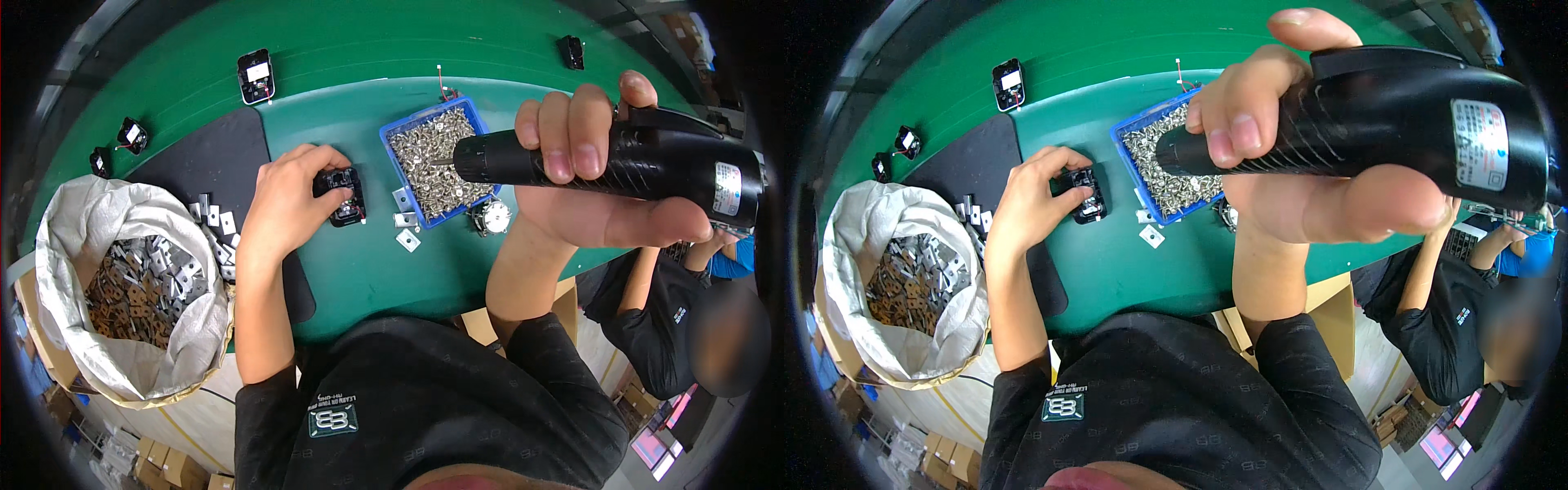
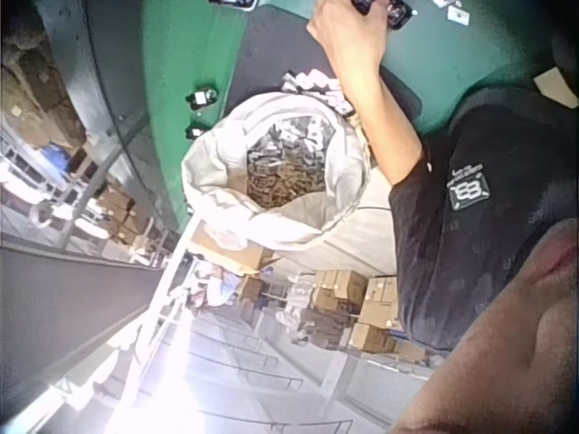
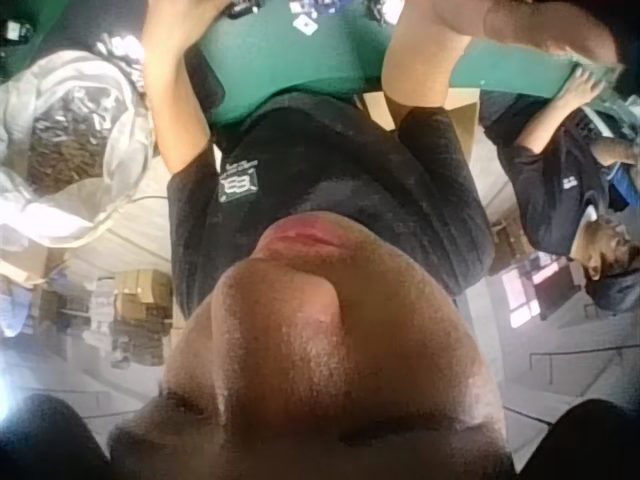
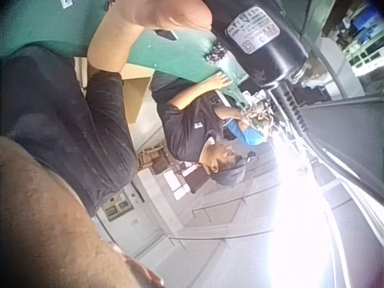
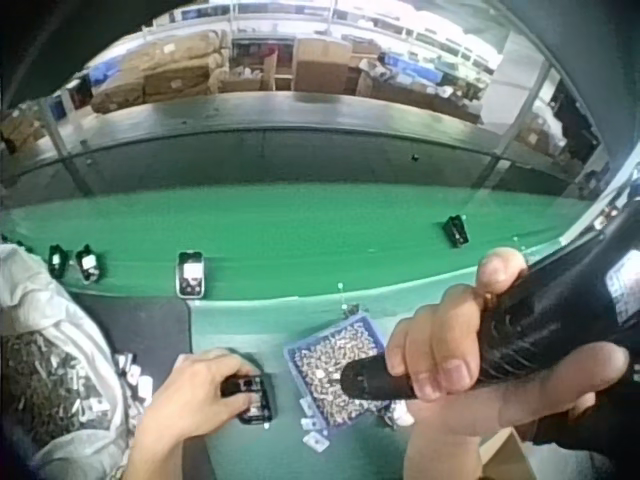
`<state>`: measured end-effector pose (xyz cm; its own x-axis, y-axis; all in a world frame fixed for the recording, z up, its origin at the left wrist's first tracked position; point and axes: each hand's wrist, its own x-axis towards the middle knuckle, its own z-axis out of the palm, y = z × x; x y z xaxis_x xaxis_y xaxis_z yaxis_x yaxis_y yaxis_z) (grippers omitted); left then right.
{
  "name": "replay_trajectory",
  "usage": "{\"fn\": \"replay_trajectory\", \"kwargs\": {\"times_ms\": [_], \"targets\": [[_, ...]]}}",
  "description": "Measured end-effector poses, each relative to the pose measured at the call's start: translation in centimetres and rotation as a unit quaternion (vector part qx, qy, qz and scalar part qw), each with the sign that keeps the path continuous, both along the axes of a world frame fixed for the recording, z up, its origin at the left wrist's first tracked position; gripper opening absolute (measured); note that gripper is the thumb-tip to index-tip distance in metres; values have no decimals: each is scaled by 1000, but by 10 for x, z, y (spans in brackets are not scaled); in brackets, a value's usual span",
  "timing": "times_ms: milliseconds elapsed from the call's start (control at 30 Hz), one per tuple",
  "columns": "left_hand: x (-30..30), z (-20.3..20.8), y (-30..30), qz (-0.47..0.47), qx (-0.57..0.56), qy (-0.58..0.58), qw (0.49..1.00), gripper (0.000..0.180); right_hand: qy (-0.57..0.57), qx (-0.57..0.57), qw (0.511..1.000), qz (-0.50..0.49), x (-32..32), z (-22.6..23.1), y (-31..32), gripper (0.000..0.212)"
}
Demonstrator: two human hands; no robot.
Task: The recorder is assembling electronic components using an electric screwdriver.
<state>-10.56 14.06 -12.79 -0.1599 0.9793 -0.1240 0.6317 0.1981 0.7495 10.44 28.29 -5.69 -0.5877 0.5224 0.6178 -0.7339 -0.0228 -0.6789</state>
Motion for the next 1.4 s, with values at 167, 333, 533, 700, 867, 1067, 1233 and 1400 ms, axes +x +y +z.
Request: {"fn": "replay_trajectory", "kwargs": {"times_ms": [167, 333, 533, 700, 867, 1067, 1233, 1400], "targets": [[0, -1, -1, 2, -26, -41, 999, 27, 3, 6, 1000, -3, 0, 1, -5, 97], [4, -4, -9, 28, -4, -58, 998, 30, 6, 10, 1000, 1, -3, 4, -7, 97], [0, -9, -16, 58, 5, -97, 994, 39, -5, 4, 999, 50, -6, 14, -10, 97], [3, -10, -18, 31, 62, -67, 995, 43, -2, 5, 999, 49, -7, 12, -10, 97], [5, -5, -16, 30, 18, -45, 998, 31, -21, 60, 994, 93, -1, 9, 7, 97], [9, -10, -18, 52, 25, -59, 997, 26, -17, 10, 999, 50, -9, 13, -10, 97], [13, -6, -20, 56, 37, -56, 996, 29, -12, 10, 999, 46, -9, 11, -11, 98], [12, -8, -27, 29, 61, -55, 996, 34, -11, 7, 999, 44, -10, 10, -11, 98]]}}
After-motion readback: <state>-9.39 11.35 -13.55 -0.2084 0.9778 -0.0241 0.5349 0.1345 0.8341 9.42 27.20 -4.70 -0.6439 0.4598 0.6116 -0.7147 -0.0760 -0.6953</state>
